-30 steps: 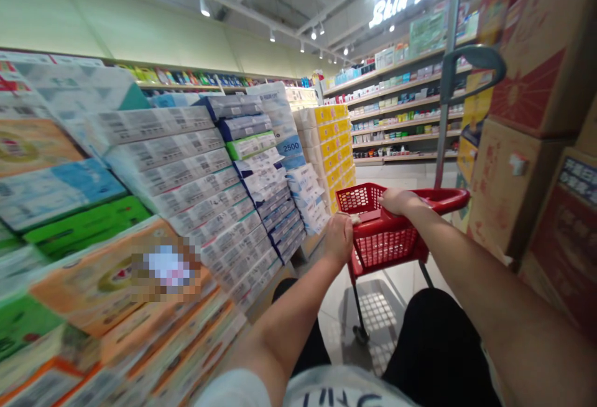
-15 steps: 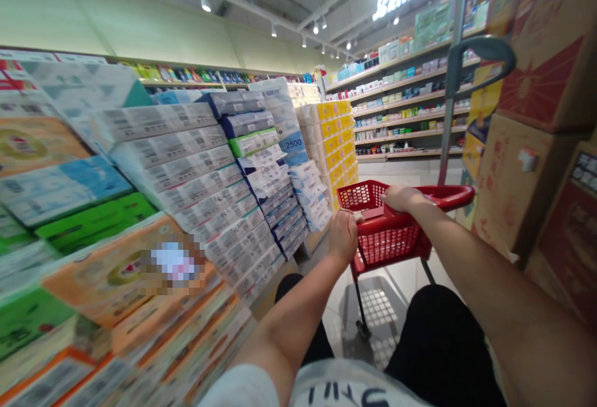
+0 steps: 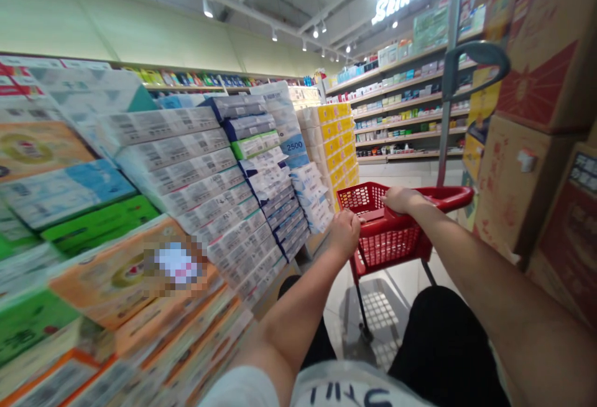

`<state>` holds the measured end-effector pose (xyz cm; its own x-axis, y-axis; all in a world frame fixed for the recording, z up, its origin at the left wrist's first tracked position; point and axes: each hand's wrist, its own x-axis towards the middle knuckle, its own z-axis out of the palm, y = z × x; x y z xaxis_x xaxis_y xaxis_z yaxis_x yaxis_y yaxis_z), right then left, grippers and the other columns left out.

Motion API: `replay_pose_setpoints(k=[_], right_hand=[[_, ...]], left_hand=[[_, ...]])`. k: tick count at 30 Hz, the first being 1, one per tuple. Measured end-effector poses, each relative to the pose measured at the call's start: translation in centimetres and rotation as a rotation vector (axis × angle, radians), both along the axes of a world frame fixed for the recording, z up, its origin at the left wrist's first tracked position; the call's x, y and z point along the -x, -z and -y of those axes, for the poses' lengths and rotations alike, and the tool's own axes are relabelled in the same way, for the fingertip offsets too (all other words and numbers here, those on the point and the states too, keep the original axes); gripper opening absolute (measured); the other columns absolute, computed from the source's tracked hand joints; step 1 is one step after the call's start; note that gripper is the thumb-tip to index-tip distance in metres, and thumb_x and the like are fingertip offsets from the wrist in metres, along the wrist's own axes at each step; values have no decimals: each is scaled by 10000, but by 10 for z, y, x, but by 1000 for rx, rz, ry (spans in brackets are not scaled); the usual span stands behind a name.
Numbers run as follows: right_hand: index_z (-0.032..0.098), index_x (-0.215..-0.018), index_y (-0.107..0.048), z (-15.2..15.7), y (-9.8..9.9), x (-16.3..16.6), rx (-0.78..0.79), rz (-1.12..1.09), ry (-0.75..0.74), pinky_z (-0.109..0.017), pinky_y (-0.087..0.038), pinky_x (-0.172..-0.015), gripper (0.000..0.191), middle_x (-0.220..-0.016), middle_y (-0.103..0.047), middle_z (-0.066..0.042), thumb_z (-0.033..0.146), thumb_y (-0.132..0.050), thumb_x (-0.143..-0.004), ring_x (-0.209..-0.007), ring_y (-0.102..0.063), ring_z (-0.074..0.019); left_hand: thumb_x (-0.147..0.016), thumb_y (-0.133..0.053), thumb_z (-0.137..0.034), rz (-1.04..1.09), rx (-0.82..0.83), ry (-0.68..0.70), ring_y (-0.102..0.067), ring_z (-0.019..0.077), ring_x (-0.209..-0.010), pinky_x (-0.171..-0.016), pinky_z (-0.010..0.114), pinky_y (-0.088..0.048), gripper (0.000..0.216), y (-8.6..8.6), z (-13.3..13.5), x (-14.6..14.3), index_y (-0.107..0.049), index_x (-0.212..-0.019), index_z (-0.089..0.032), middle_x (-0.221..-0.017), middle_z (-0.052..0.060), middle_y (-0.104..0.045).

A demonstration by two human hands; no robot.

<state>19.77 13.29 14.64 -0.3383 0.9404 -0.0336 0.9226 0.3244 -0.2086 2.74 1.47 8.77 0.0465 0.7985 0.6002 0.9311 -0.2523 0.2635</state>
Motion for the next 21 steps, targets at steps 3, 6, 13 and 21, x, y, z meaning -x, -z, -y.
replay_pose_setpoints(k=[3, 6, 13, 21], right_hand=[[108, -1131, -644, 0, 0, -2, -8, -1, -16, -394, -420, -920, 465, -1198, -618, -184, 427, -383, -916, -1095, -581, -288], [112, -1117, -648, -2, 1, -3, -20, -3, -39, -386, -419, -924, 447, -1189, -623, -178, 405, -372, -922, -1095, -584, -282], [90, -1138, -633, -2, 2, 1, -21, -24, -18, -421, -414, -941, 475, -1212, -602, -204, 412, -350, -935, -1114, -574, -297], [101, -1149, -632, -2, 3, 3, -12, -27, -9, -456, -424, -924, 473, -1199, -607, -217, 408, -344, -933, -1107, -576, -319]], left_hand=[[-951, -286, -193, 40, -85, -37, -534, 175, -930, -897, 311, -395, 311, 5, 8, -2, -562, -806, -178, -896, 59, -606], [-938, -348, -212, -51, 99, -37, -538, 186, -942, -881, 319, -407, 267, -7, 2, 1, -573, -798, -178, -912, 62, -609], [-955, -347, -258, -22, 154, 26, -570, 160, -923, -848, 294, -441, 318, -11, -7, 16, -635, -850, -172, -933, 49, -648], [-908, -477, -350, -126, 81, 63, -596, 168, -851, -848, 304, -449, 272, -33, 9, 30, -704, -891, -203, -869, 40, -680]])
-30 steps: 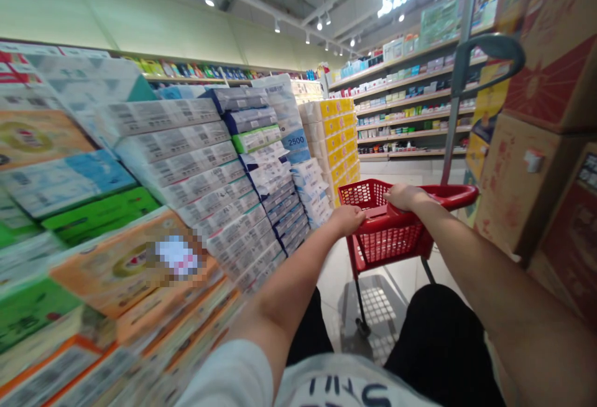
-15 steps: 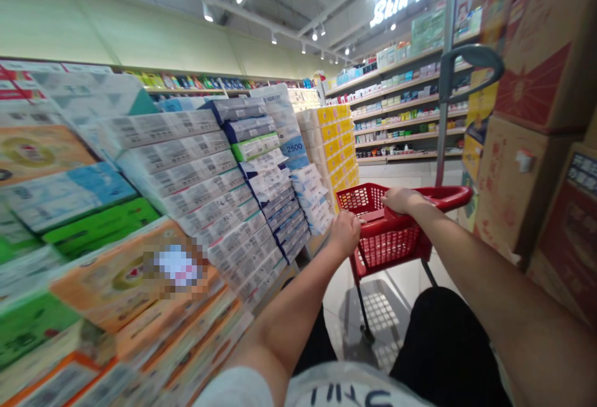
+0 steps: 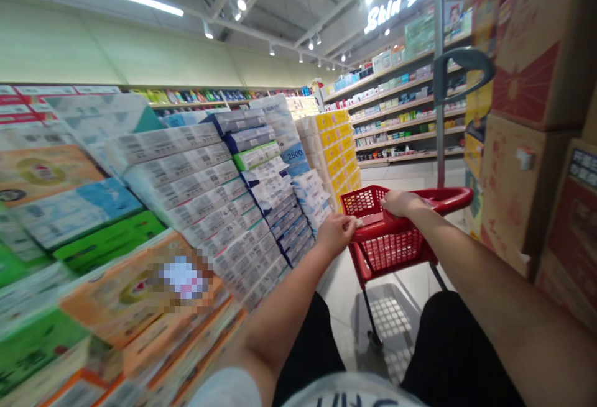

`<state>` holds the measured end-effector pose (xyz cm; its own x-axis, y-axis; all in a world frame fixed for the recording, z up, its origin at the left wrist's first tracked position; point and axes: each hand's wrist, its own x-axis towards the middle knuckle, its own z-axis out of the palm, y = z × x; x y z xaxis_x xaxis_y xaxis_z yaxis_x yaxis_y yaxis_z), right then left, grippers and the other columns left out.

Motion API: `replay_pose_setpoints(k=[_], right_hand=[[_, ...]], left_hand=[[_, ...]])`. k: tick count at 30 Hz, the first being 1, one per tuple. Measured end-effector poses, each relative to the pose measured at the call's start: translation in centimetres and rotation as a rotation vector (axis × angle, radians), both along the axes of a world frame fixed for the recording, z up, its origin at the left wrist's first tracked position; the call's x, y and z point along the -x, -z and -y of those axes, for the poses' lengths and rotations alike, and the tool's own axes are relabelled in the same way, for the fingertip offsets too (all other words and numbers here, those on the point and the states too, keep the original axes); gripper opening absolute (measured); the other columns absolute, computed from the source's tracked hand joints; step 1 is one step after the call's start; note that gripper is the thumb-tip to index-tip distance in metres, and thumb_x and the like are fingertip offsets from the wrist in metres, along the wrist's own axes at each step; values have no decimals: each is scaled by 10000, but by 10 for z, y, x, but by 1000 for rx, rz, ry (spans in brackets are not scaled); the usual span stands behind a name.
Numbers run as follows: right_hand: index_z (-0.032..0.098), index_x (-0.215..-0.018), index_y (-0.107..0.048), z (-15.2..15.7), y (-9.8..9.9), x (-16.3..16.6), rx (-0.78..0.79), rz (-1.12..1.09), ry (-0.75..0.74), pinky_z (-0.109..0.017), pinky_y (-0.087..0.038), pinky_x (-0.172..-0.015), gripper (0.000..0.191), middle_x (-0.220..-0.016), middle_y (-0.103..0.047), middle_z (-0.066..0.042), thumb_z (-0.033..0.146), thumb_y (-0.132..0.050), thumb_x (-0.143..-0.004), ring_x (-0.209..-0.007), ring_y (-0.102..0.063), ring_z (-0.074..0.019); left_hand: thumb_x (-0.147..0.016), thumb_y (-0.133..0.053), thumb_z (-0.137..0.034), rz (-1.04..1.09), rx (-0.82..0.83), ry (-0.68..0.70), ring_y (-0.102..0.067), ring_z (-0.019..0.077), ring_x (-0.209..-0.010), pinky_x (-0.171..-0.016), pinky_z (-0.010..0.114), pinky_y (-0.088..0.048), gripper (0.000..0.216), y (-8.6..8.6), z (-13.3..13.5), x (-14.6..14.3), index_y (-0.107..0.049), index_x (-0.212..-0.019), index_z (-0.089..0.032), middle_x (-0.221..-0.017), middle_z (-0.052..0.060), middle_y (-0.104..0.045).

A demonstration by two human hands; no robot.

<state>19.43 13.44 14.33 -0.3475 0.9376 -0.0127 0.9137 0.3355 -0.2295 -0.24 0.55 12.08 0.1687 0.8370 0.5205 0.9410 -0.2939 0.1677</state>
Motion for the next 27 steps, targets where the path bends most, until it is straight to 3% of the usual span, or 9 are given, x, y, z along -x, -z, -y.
replay_pose_setpoints(k=[4, 7, 12, 16, 19, 21, 25, 27], right_hand=[[90, -1170, -619, -3, 1, -2, -2, -10, 20, -458, -409, -939, 501, -1204, -601, -219, 443, -360, -926, -1112, -570, -314], [85, -1154, -628, -3, 0, -3, -4, 14, 0, -443, -402, -950, 492, -1207, -597, -217, 428, -353, -932, -1124, -562, -301], [104, -1132, -648, 3, -5, -9, -7, 37, -28, -419, -413, -944, 453, -1205, -606, -199, 406, -379, -926, -1117, -566, -297], [97, -1144, -638, 5, -7, -12, 7, 23, -11, -428, -416, -945, 464, -1212, -605, -198, 403, -363, -929, -1113, -571, -302], [84, -1161, -625, 1, -4, -11, 8, 18, 5, -441, -415, -949, 477, -1210, -606, -199, 397, -345, -934, -1109, -576, -308], [74, -1163, -622, -3, 0, -9, -2, 28, -5, -445, -417, -947, 478, -1205, -606, -209, 387, -341, -937, -1107, -578, -309], [73, -1135, -643, -8, 4, -8, -21, 41, -45, -450, -418, -947, 442, -1192, -606, -227, 363, -385, -923, -1110, -576, -312], [72, -1125, -649, -8, 3, -9, -20, 30, -45, -449, -416, -951, 445, -1184, -609, -230, 370, -389, -922, -1111, -575, -312]], left_hand=[[-904, -470, -353, -126, 179, -64, -582, 204, -903, -822, 320, -458, 270, -6, -5, -8, -697, -948, -213, -909, 57, -666], [-927, -404, -265, -200, 118, -55, -546, 230, -1004, -905, 354, -427, 303, 4, -5, -18, -689, -871, -180, -894, 84, -665], [-974, -270, -268, -161, 77, -36, -576, 193, -957, -883, 324, -439, 400, 16, -1, -23, -659, -990, -176, -985, 82, -670], [-993, -180, -353, -67, 306, 45, -621, 178, -872, -815, 284, -457, 548, 6, -17, -17, -691, -897, -178, -908, 70, -702], [-991, -157, -363, 16, 410, 5, -631, 178, -802, -736, 268, -471, 595, 4, -29, -15, -694, -833, -160, -827, 75, -704], [-988, -176, -339, 47, 331, -15, -626, 181, -804, -754, 283, -474, 561, 13, -27, -16, -684, -828, -161, -823, 72, -696], [-987, -173, -280, 154, -124, 33, -563, 184, -1029, -940, 345, -430, 463, 43, -4, -22, -625, -1010, -183, -1045, 86, -645], [-983, -183, -273, 168, -222, 47, -538, 187, -1069, -969, 357, -415, 438, 50, 4, -24, -608, -1033, -181, -1080, 92, -627]])
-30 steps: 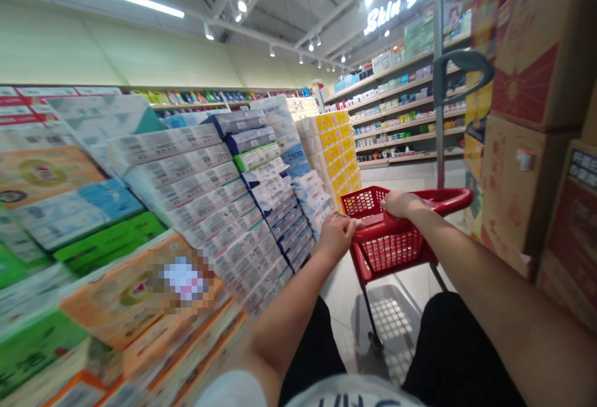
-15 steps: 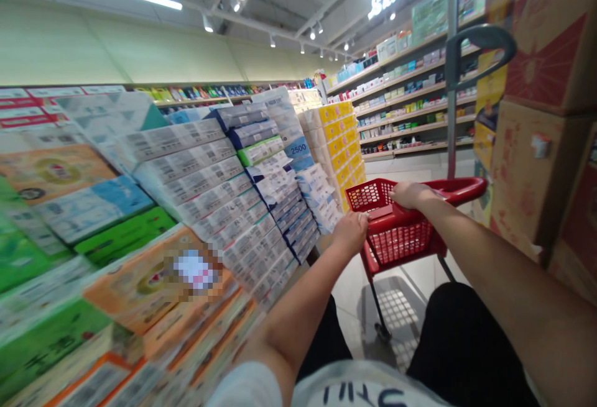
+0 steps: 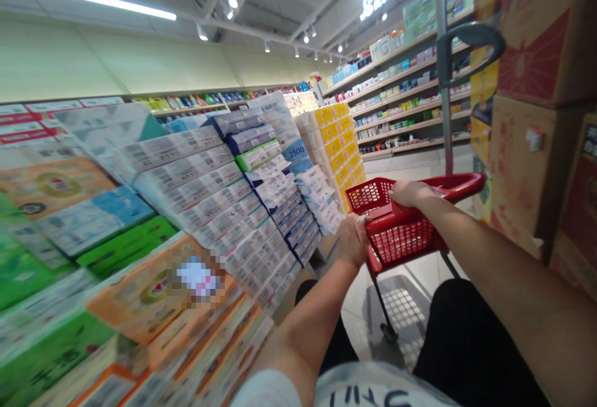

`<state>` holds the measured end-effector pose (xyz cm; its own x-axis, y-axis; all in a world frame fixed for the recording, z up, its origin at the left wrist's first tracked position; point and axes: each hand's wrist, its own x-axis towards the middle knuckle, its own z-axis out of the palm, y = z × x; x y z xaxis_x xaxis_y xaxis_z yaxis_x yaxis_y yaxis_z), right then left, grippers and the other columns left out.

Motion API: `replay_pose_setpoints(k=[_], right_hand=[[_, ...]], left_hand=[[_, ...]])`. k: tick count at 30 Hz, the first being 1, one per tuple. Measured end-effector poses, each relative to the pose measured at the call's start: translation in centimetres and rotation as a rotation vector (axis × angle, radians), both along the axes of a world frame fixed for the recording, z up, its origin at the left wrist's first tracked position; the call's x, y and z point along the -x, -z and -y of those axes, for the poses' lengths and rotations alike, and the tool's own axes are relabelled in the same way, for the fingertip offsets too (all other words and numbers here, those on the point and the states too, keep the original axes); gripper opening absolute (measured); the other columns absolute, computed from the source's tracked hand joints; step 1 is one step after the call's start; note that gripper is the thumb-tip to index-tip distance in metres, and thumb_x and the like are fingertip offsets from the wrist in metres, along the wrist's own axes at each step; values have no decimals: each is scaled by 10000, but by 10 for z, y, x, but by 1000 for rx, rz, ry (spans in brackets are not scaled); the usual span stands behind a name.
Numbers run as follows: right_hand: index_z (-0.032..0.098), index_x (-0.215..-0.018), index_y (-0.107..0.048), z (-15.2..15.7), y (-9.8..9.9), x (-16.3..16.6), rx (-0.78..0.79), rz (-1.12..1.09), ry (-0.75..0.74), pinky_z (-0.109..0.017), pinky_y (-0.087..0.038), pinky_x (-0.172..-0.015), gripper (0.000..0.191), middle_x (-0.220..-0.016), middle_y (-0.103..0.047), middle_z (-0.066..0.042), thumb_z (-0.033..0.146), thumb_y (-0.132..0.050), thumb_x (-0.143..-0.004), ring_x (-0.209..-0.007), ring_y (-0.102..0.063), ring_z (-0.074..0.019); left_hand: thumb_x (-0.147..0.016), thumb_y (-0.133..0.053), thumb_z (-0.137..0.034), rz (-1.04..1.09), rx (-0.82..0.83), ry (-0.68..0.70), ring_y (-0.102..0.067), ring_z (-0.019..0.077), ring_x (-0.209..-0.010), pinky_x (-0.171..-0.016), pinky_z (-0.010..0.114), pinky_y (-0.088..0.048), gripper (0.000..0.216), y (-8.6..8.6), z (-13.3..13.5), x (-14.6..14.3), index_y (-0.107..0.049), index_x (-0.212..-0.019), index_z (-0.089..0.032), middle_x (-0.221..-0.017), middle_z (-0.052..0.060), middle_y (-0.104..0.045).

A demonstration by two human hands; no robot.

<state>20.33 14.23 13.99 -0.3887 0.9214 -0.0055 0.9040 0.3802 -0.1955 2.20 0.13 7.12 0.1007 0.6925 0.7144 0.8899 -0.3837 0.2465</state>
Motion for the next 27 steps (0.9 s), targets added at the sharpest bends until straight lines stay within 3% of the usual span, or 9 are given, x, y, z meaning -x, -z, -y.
replay_pose_setpoints(k=[2, 5, 10, 15, 19, 22, 24, 27], right_hand=[[82, -1117, -655, 2, -2, -2, 10, -10, 12, -450, -419, -947, 448, -1192, -608, -225, 373, -374, -925, -1116, -570, -312], [87, -1120, -654, 4, -4, -4, 26, -12, 38, -443, -425, -937, 458, -1191, -613, -216, 380, -359, -928, -1110, -572, -313], [75, -1169, -622, 0, -1, -3, 23, -38, 54, -434, -443, -913, 497, -1173, -622, -210, 420, -368, -918, -1088, -585, -312], [109, -1117, -661, 3, -1, 0, 27, -34, 27, -450, -443, -912, 406, -1125, -640, -206, 363, -426, -904, -1082, -584, -317], [95, -1143, -648, 12, -6, 1, -2, -58, 10, -484, -444, -899, 391, -1158, -613, -233, 308, -420, -908, -1097, -571, -342], [81, -1174, -626, 16, -9, 1, 13, -59, 24, -502, -449, -887, 403, -1171, -601, -246, 295, -409, -910, -1097, -570, -349], [78, -1162, -632, 17, -9, 1, 14, -32, -5, -501, -443, -899, 391, -1185, -596, -243, 278, -418, -904, -1103, -566, -346], [70, -1137, -646, 13, -7, 0, 2, -6, -31, -484, -430, -925, 384, -1187, -598, -240, 275, -426, -898, -1099, -569, -335]], left_hand=[[-980, -185, -260, -33, 53, 19, -560, 179, -1015, -942, 336, -428, 451, -4, 1, -2, -628, -978, -180, -1020, 79, -647], [-980, -192, -258, -130, 266, 49, -598, 158, -917, -874, 289, -450, 480, -21, -8, -3, -662, -907, -196, -938, 41, -684], [-980, -239, -283, -249, 470, -12, -618, 155, -902, -811, 266, -463, 440, -43, -21, 0, -673, -947, -220, -966, 16, -703], [-987, -230, -262, -238, 419, -35, -622, 166, -844, -766, 278, -470, 441, -39, -22, 1, -657, -901, -192, -915, 58, -690], [-999, -214, -287, -124, 155, 7, -596, 174, -905, -852, 312, -456, 426, -18, -12, 1, -624, -966, -177, -957, 77, -662], [-999, -236, -315, -169, 33, 24, -562, 192, -985, -925, 352, -423, 396, -12, -4, 0, -605, -1050, -180, -1018, 82, -643], [-999, -239, -311, -265, 117, -2, -576, 191, -948, -893, 341, -434, 393, -20, -7, -1, -609, -1051, -186, -980, 74, -647], [-991, -284, -316, -491, 385, -39, -608, 191, -851, -787, 310, -459, 367, -44, -20, -3, -629, -995, -192, -912, 66, -655]])
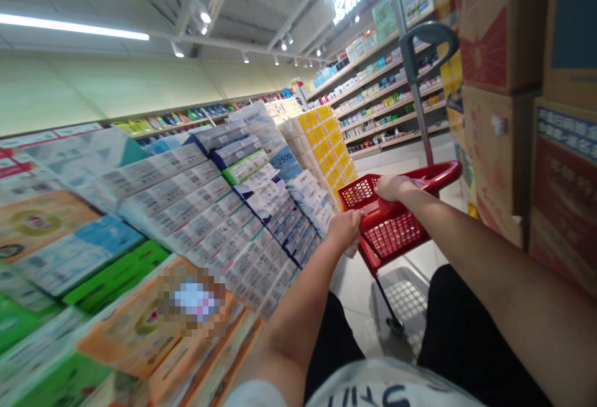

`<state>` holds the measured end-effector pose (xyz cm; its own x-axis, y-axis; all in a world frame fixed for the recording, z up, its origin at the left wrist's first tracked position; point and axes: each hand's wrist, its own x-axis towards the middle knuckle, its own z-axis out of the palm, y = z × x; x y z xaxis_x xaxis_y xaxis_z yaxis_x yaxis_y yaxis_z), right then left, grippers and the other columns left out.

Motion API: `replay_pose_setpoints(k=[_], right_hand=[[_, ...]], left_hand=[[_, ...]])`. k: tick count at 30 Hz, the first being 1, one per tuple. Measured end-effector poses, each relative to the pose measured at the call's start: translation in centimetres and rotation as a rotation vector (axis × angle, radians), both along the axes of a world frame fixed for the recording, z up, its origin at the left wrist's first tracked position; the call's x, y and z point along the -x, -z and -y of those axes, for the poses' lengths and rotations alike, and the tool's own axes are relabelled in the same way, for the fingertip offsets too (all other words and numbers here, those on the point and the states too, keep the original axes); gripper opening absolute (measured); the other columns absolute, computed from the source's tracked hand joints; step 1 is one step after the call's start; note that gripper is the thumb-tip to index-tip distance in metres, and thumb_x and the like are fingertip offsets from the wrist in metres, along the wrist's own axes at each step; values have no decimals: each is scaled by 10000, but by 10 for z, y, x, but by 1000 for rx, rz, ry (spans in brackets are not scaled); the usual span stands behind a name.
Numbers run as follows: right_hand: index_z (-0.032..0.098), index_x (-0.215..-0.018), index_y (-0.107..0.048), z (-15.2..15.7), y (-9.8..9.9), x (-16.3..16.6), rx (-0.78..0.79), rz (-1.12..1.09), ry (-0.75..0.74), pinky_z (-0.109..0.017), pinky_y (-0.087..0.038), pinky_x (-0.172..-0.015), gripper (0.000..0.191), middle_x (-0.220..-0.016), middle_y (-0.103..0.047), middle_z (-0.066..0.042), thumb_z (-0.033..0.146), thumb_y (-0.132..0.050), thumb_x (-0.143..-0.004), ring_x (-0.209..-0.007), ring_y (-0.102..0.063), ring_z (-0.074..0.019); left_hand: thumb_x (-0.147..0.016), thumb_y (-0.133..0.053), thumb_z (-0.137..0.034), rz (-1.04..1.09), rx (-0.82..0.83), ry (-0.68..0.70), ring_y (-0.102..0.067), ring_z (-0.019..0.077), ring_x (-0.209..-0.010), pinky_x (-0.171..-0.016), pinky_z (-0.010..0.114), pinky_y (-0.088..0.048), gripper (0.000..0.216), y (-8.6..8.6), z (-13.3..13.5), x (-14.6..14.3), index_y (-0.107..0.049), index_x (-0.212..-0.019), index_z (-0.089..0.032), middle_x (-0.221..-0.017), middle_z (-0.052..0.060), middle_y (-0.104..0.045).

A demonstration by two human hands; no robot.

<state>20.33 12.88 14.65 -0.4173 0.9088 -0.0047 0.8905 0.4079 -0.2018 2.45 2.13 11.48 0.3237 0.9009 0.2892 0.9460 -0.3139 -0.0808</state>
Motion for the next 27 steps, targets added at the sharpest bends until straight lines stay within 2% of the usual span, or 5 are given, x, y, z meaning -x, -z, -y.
replay_pose_setpoints(k=[4, 9, 16, 23, 27], right_hand=[[68, -1153, -638, -3, 2, 1, 4, -24, 45, -434, -441, -919, 411, -1168, -612, -233, 306, -404, -914, -1086, -579, -309], [88, -1159, -638, 2, -1, 2, -1, 30, 14, -411, -443, -910, 382, -1181, -609, -217, 277, -424, -906, -1108, -571, -294], [96, -1165, -635, 2, -2, 1, 16, -12, 67, -402, -441, -901, 406, -1178, -613, -214, 325, -412, -915, -1102, -572, -295], [104, -1141, -651, 2, -2, 1, 6, 23, 51, -409, -449, -890, 379, -1184, -613, -211, 294, -432, -897, -1092, -581, -296], [97, -1124, -659, -3, 1, 1, -15, 66, 18, -397, -445, -899, 382, -1154, -627, -207, 325, -510, -856, -1088, -580, -293]], left_hand=[[-986, -293, -277, -65, 67, 13, -610, 198, -843, -762, 312, -464, 348, -2, -5, -1, -625, -990, -175, -920, 76, -655], [-1001, -185, -267, 241, -382, 13, -552, 199, -1006, -910, 352, -431, 430, 34, 15, -1, -595, -1075, -159, -1018, 91, -627], [-985, -293, -247, -30, 7, 20, -607, 166, -861, -796, 289, -475, 348, 3, -8, 3, -635, -1024, -195, -948, 49, -662], [-1003, -219, -326, 265, -393, 99, -537, 192, -1018, -936, 359, -431, 419, 42, 14, 4, -589, -1105, -157, -1040, 86, -623], [-1004, -215, -260, 174, -201, 36, -578, 148, -932, -871, 288, -454, 405, 24, 6, 1, -613, -1052, -201, -975, 38, -650]])
